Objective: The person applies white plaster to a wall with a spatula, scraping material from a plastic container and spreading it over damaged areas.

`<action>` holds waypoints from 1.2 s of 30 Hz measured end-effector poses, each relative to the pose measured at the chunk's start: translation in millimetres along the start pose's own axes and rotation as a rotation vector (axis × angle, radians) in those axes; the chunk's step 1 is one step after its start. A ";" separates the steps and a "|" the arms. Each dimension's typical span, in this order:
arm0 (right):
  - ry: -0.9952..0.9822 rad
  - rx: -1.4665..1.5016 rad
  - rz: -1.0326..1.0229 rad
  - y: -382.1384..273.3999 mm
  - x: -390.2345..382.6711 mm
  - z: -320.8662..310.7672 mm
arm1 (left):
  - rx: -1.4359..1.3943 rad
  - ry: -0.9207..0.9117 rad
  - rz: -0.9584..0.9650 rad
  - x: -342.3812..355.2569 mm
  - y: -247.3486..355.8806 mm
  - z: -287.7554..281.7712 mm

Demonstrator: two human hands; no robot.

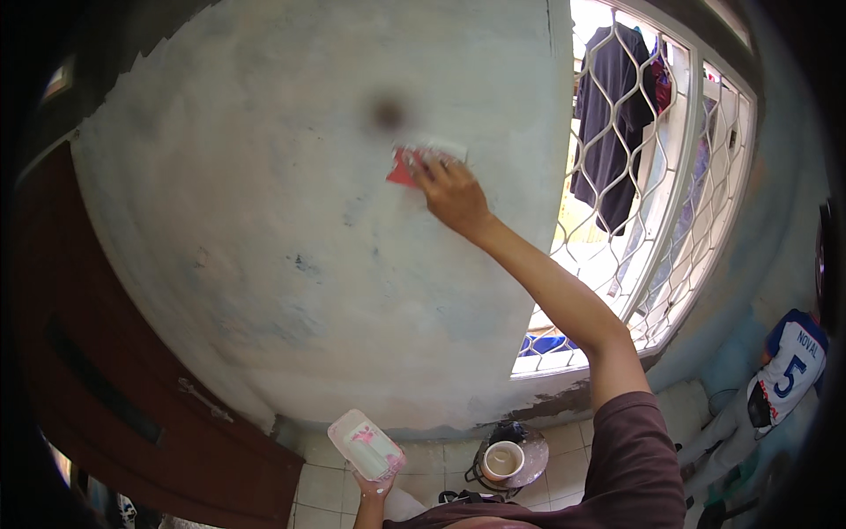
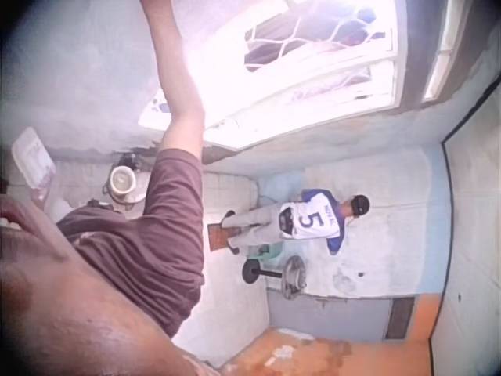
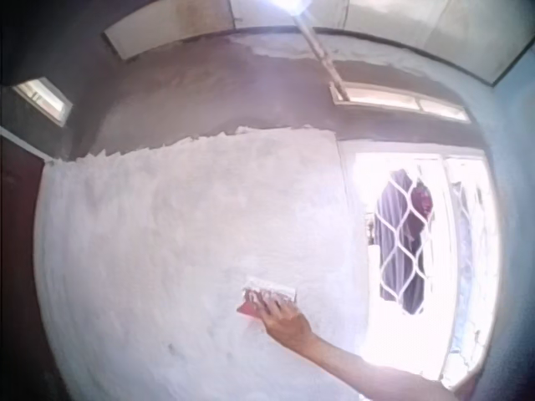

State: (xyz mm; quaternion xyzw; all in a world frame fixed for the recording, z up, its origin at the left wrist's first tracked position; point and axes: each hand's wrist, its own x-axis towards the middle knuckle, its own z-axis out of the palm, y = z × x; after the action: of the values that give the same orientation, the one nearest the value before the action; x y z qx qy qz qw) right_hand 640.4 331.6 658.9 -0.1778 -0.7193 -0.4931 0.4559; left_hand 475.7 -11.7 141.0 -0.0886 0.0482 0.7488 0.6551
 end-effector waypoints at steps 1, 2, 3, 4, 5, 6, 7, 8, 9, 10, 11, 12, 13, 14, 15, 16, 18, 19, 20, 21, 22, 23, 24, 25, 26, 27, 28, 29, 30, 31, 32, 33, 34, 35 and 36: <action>-0.041 0.086 -0.024 -7.6 -5.2 -7.2 | 0.040 -0.024 0.016 -4.2 3.9 -7.1; 0.005 0.105 -0.016 -0.7 -1.8 -16.0 | 0.080 -0.060 0.032 -6.6 8.6 -14.9; 0.057 0.123 -0.018 15.0 6.5 -26.7 | 0.114 -0.103 0.050 -3.2 10.6 -13.0; 0.109 0.144 -0.018 31.5 16.6 -36.3 | 0.114 -0.065 0.033 0.0 14.3 -11.2; 0.195 0.096 0.041 57.2 35.5 -50.4 | 0.109 -0.023 0.000 -1.4 10.4 -6.4; 0.266 0.065 0.120 83.7 58.3 -65.6 | 0.105 0.026 -0.036 -3.3 6.6 -2.9; 0.254 0.000 0.229 113.0 80.3 -75.5 | 0.100 0.010 -0.068 -3.1 4.3 1.1; 0.289 -0.013 0.317 133.7 104.1 -81.2 | 0.097 -0.002 -0.089 -4.7 6.3 4.5; 0.347 -0.081 0.276 156.6 126.5 -86.1 | 0.093 -0.015 -0.116 -4.6 5.7 7.1; 0.367 -0.109 0.272 176.2 145.4 -82.5 | 0.225 -0.051 -0.050 -1.0 5.9 4.8; 0.310 -0.108 0.327 172.6 160.8 -75.7 | 0.355 -0.086 0.036 5.1 9.5 -2.9; 0.247 -0.108 0.380 163.1 173.4 -67.2 | 0.359 -0.097 0.065 9.0 12.2 -6.8; 0.184 -0.107 0.432 151.2 187.0 -57.1 | 0.365 -0.108 0.093 12.5 15.4 -10.5; 0.209 -0.171 0.428 141.7 193.9 -33.6 | 0.245 -0.113 0.053 23.7 15.4 -6.4; 0.214 -0.188 0.395 121.3 196.9 -13.8 | 0.126 -0.112 0.014 28.8 15.1 -2.5; 0.221 -0.209 0.364 96.0 196.5 4.2 | 0.077 -0.116 -0.023 31.2 14.5 6.7; 0.267 -0.219 0.100 28.3 181.9 44.9 | -0.026 -0.115 -0.077 22.0 14.4 25.7; 0.291 -0.206 -0.026 -11.3 177.1 57.0 | 0.012 -0.119 -0.099 24.5 19.9 25.4; 0.142 -0.228 -0.109 -40.6 162.0 70.2 | 0.057 -0.113 -0.128 27.0 28.5 22.6; 0.018 -0.166 -0.097 -65.1 152.2 73.2 | 0.080 -0.104 -0.134 22.7 41.9 21.7; 0.027 -0.100 -0.134 -76.8 141.7 69.6 | 0.102 -0.095 -0.143 18.9 54.1 20.1; 0.033 -0.043 -0.171 -75.5 131.1 62.9 | 0.098 -0.090 -0.141 15.1 63.7 26.9; -0.008 0.017 -0.198 -73.0 127.8 55.5 | 0.098 -0.089 -0.138 10.4 76.1 31.6; -0.049 0.083 -0.226 -73.9 126.7 45.6 | 0.123 -0.083 -0.101 -1.6 94.7 28.0; -0.089 0.148 -0.256 -73.3 127.5 33.9 | 0.147 -0.081 -0.063 -16.0 114.6 24.2; 0.010 0.193 -0.213 -65.4 137.9 24.9 | 0.172 -0.083 -0.017 -28.3 134.9 24.7; 0.104 0.131 -0.149 -41.6 149.9 14.7 | 0.145 -0.052 -0.012 -39.1 147.5 30.5; 0.195 -0.023 -0.065 -7.5 165.1 -2.5 | 0.115 -0.018 -0.028 -49.5 153.5 35.9; 0.262 -0.061 0.061 26.9 182.8 -11.9 | 0.088 0.021 -0.040 -54.8 160.2 38.0; 0.339 -0.158 0.185 49.8 208.0 -25.2 | 0.103 0.006 -0.015 -54.7 175.6 32.2; 0.328 -0.216 0.314 79.0 233.7 -33.8 | 0.110 -0.015 -0.009 -49.4 183.8 19.1; 0.304 -0.269 0.449 94.3 242.2 -34.8 | 0.118 -0.021 -0.002 -46.7 191.0 5.1; 0.206 -0.239 0.505 83.3 237.8 -25.2 | 0.079 0.007 0.005 -44.9 201.7 -2.4; 0.118 -0.208 0.555 63.2 243.6 -10.9 | 0.038 0.024 0.013 -38.4 210.3 -6.3; 0.034 -0.177 0.600 41.4 249.8 5.7 | -0.007 0.038 0.023 -33.4 214.6 -7.4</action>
State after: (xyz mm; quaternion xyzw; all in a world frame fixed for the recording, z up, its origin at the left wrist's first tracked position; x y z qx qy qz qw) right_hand 536.6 306.8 888.6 -0.4131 -0.5812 -0.4001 0.5756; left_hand 268.1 -75.0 130.8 -0.1044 0.0590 0.7545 0.6453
